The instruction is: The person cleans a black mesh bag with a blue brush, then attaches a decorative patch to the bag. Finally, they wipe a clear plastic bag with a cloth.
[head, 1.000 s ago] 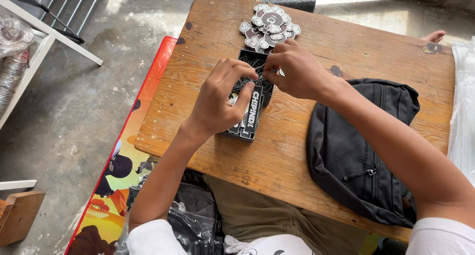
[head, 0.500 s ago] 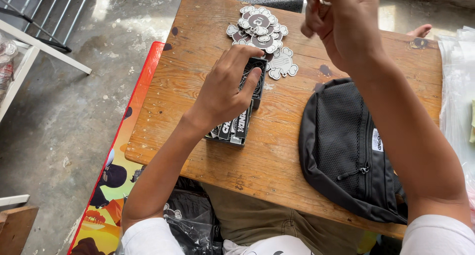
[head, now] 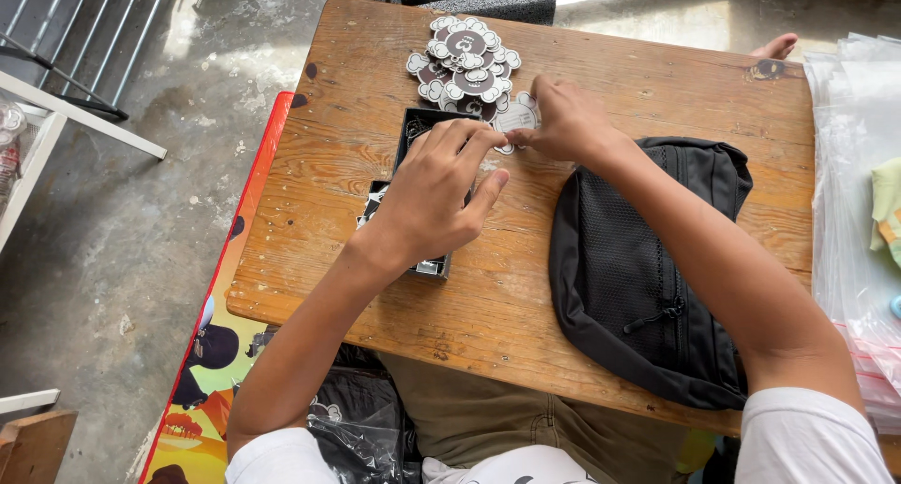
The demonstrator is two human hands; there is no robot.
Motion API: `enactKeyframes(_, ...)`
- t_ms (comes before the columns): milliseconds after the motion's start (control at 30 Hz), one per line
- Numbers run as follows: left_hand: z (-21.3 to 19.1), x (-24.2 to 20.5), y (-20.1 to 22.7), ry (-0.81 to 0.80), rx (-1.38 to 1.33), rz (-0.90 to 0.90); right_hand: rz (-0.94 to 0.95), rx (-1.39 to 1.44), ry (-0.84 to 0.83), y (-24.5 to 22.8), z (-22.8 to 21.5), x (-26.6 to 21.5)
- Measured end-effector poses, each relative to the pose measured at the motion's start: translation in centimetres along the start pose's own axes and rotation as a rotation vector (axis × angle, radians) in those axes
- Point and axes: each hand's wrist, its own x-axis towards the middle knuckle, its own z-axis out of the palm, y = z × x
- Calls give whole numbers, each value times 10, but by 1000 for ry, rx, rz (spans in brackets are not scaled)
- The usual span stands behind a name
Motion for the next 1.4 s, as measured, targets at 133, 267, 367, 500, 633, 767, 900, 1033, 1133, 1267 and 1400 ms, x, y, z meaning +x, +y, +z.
enactKeyframes(133, -3, -4, 15, 12, 3, 39, 44, 52, 70, 41, 6, 8)
enactKeyframes(267, 3, -8, 35, 78, -60, 71, 38, 322, 117, 74, -15, -14)
enactKeyframes(367, 13, -9, 58, 158, -154, 98, 13, 707, 107, 70, -48, -69)
enactKeyframes(500, 45, -5, 78, 309, -262, 124, 85, 1382, -19, 85, -43, -146)
enactKeyframes(633, 69, 12, 108, 240, -429, 264, 148, 1528, -83, 94, -27, -218)
enactKeyframes(767, 109, 29, 135, 143, -809, 269, 116, 920, 82, 112, -21, -261)
enactKeyframes(900, 141, 46, 149, -89, -1037, 87, 235, 726, 359, 151, -15, -284)
enactKeyframes(1033, 164, 52, 154, -250, -1071, -12, 217, 933, 419, 157, -12, -296)
enactKeyframes(1133, 181, 48, 149, -284, -1143, -53, 99, 1033, 473, 153, -8, -295)
enactKeyframes(1267, 183, 39, 141, -306, -1195, -133, -3, 1206, 482, 151, -1, -290)
enactKeyframes(1400, 182, 30, 137, -345, -1231, -173, -15, 1338, 426, 147, -3, -291)
